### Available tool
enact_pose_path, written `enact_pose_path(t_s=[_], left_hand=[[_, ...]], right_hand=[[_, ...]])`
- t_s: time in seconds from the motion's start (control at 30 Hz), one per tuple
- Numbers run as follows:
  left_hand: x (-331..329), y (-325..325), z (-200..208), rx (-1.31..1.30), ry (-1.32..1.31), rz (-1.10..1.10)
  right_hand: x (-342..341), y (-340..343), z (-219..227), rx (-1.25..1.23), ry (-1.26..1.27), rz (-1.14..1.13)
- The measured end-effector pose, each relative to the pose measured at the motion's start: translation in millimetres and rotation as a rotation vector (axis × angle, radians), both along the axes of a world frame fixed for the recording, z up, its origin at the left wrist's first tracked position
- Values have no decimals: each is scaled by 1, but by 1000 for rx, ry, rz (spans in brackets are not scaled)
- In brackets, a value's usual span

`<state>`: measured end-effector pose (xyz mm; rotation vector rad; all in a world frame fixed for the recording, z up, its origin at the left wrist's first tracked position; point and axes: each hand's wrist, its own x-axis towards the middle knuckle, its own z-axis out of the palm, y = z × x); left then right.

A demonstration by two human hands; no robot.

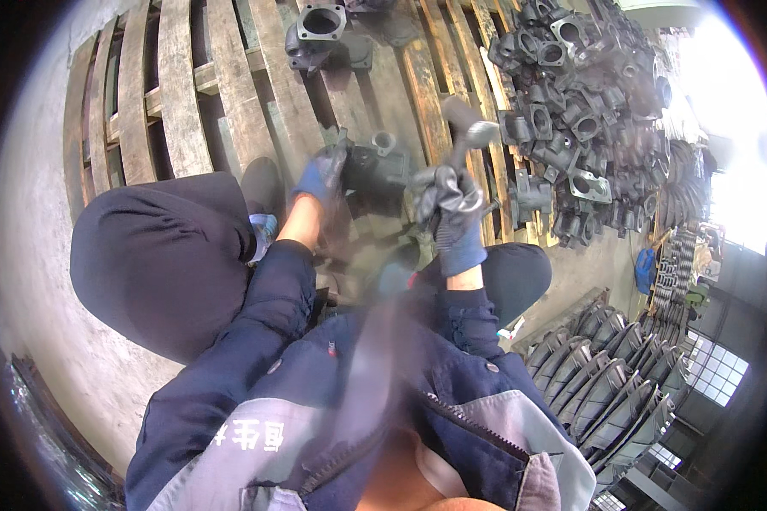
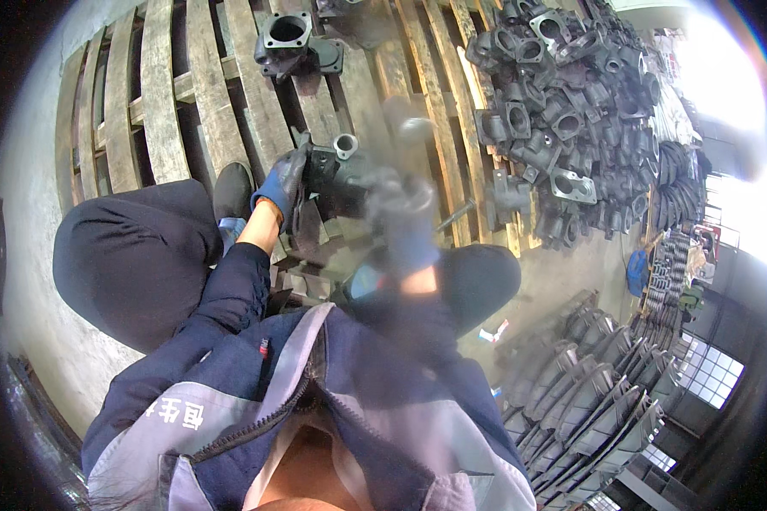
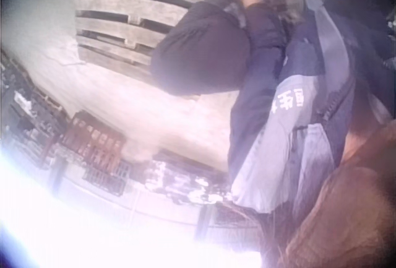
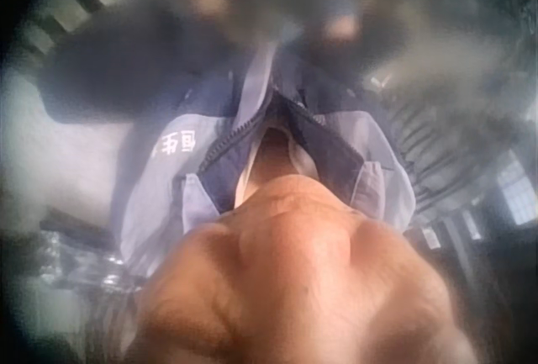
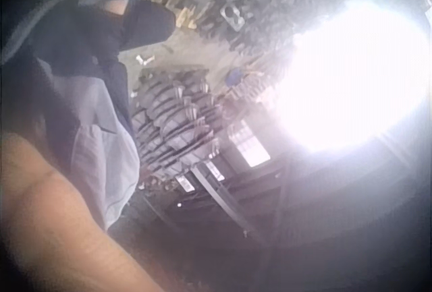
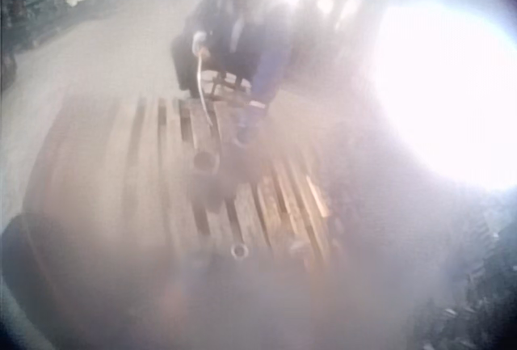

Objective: The person sits on the floor and repeatedly picks up dark metal castings from a wooden pallet, wipes them with a cloth, and places them back on the pallet. The person handles the parts one at a time, rotating them to wipe different surfaces.

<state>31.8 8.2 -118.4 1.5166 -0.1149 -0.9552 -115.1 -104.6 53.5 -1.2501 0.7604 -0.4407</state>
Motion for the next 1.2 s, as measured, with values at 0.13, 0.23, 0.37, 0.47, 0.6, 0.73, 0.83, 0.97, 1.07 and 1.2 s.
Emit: enact_pose_path(t_s=[0.13, 0.23, 0.37, 0.47, 0.6, 0.73, 0.83, 0.97, 1.07, 1.2], left_hand=[[3, -2, 0, 17, -122, -90], [1, -3, -5, -36, 11, -31], [-1, -3, -22, -27, 36, -8], [2, 1, -32, -4, -227, -100], [3, 0, -34, 12, -40, -22], [6, -5, -32, 41, 177, 7], [10, -5, -35, -35, 167, 45], [11, 5, -38, 167, -197, -71], [8, 5, -36, 100, -205, -72], [10, -10, -36, 55, 88, 21]], right_hand=[[38, -33, 10, -286, -89, -41], [66, -47, 0, 63, -274, -110], [86, -34, -17, 28, -232, -137], [101, -20, -29, -141, -258, -30], [81, -44, -45, -405, -77, 31], [17, -98, -96, -742, 78, -278], [-17, -126, -159, -208, 403, -567], [-50, -128, -216, -267, 1054, -514], [-55, -121, -216, -353, 1512, -296], [-40, -111, -189, -465, 1720, -70]])
